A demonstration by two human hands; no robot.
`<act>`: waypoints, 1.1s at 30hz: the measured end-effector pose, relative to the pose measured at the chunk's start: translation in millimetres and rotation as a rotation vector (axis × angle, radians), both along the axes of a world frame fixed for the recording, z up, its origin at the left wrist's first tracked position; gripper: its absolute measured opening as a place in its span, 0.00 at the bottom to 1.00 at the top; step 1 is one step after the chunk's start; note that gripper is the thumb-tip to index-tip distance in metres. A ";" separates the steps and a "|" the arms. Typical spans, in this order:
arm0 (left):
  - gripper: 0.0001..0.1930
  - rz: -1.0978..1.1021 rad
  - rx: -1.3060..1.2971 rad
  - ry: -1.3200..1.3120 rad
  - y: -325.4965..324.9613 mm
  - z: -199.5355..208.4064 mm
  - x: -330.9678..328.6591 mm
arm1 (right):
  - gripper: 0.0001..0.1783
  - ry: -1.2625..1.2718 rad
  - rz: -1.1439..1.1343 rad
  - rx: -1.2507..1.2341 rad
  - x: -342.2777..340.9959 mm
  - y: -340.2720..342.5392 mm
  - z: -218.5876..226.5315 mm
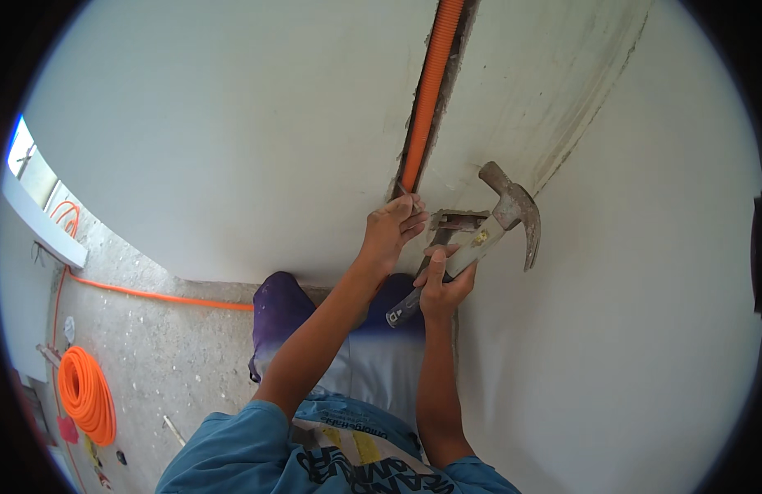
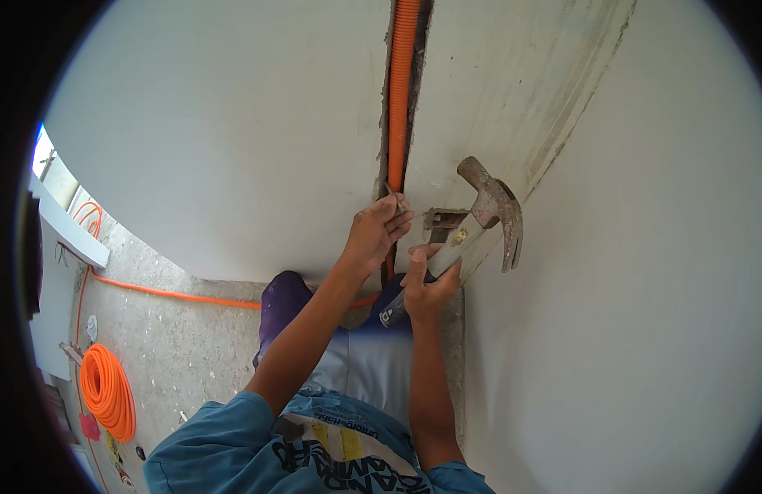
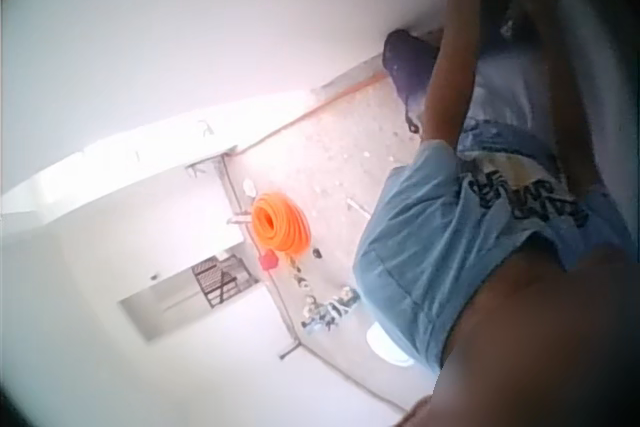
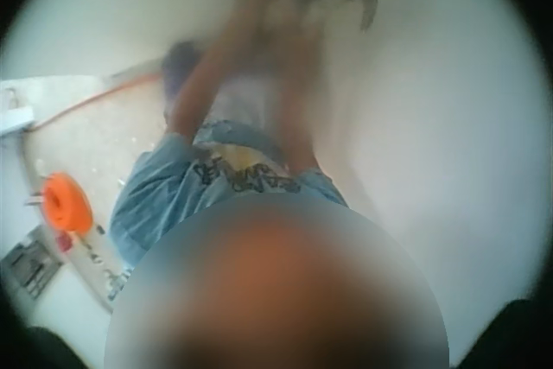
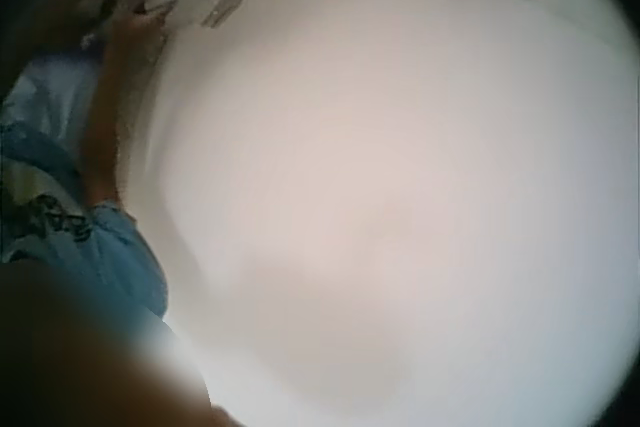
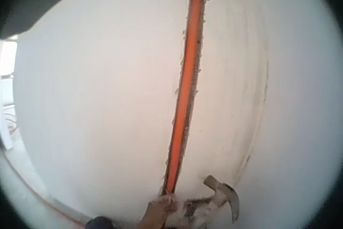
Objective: Installing orange electrical conduit into a wall chase and securing it with nails and a hammer.
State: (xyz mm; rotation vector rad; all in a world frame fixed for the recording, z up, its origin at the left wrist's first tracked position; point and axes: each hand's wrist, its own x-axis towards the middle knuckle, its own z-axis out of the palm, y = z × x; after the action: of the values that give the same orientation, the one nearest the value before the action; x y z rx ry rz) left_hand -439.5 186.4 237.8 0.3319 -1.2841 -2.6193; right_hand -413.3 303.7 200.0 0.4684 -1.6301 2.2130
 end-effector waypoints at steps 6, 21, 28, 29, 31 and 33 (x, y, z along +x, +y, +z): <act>0.13 0.137 0.001 0.069 9.5 -5.6 -19.3 | 0.18 -0.049 -0.034 -0.023 5.3 4.8 -11.9; 0.17 0.260 0.074 0.094 15.7 -2.3 -19.1 | 0.19 -0.091 -0.023 0.081 16.5 22.2 -43.1; 0.15 0.231 0.087 0.087 13.5 -4.2 -25.5 | 0.18 -0.131 0.031 0.088 22.7 15.6 -56.3; 0.15 0.226 0.086 0.083 13.9 -3.3 -29.0 | 0.18 -0.135 0.026 0.086 21.0 14.0 -60.4; 0.11 0.228 0.250 0.097 18.6 -2.4 -33.7 | 0.16 -0.016 -0.015 0.153 20.5 13.4 -66.7; 0.11 0.214 0.228 0.055 19.1 -1.1 -29.9 | 0.17 -0.014 -0.018 0.166 23.1 14.7 -70.6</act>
State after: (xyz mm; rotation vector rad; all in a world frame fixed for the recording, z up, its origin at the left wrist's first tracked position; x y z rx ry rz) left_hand -469.4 205.5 236.7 0.4057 -0.8799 -2.5724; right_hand -390.2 318.4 129.5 0.4813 -1.8276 2.0819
